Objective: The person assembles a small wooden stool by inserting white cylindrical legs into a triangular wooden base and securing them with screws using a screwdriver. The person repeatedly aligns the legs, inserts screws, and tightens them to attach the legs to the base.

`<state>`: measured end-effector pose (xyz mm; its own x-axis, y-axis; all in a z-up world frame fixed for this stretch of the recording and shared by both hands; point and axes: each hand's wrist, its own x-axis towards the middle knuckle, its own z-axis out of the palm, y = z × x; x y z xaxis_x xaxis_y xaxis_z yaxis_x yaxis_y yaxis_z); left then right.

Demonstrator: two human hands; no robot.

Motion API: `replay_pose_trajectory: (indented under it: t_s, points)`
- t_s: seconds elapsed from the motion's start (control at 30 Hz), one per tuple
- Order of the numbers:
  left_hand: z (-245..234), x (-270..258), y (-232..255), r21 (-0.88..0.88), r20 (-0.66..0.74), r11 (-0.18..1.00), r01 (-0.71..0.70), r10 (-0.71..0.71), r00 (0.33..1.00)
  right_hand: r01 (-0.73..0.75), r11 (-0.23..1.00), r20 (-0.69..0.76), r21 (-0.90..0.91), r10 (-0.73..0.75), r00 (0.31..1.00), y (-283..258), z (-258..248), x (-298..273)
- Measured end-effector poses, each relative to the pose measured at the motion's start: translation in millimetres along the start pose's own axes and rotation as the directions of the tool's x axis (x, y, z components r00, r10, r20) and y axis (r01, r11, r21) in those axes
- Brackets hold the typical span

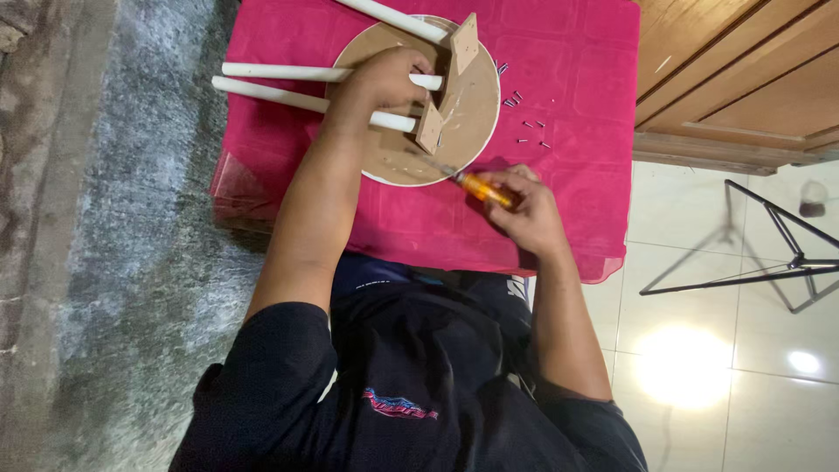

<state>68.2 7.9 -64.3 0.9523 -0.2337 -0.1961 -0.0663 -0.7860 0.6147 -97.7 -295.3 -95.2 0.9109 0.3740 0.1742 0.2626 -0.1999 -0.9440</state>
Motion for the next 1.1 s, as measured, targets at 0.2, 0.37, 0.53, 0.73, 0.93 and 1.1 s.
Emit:
replay_pose_trajectory:
  t_s: [0.2,0.37,0.53,0.73,0.93,1.1]
  points:
    - [-4.5,-8.8,15.5,0.028,-0.044,0.998,0.061,-0.060,0.997,0.143,0.952,0.196,-0.271,-0.091,0.976,-10.2,6.0,11.7]
    - [-17.9,-15.4,6.8,-0.011,-0.102,0.989,-0.149,0.147,0.984,0.243,0.844,0.208,-0.478,-0.159,0.965,-11.8,13.2,16.6]
    - [-41.9,-37.9,9.9,-0.142,-0.167,0.915,-0.378,0.354,0.920,0.156,0.839,0.194,-0.521,-0.062,0.979,-18.6,12.9,19.9]
    - [-68.7,-83.1,30.4,-0.178,-0.248,0.883,-0.435,0.387,0.888,0.163,0.865,0.170,-0.474,-0.091,0.981,-35.0,10.3,24.2]
    - [-82.2,-116.2,43.3,-0.097,-0.386,0.739,-0.666,0.589,0.710,0.073,0.902,-0.022,-0.425,-0.091,0.996,-33.0,6.9,57.6]
    - [-85.0,-121.0,32.7,0.118,-0.519,0.584,-0.803,0.726,0.452,0.194,0.848,-0.082,-0.493,-0.267,0.960,-12.5,26.6,117.1]
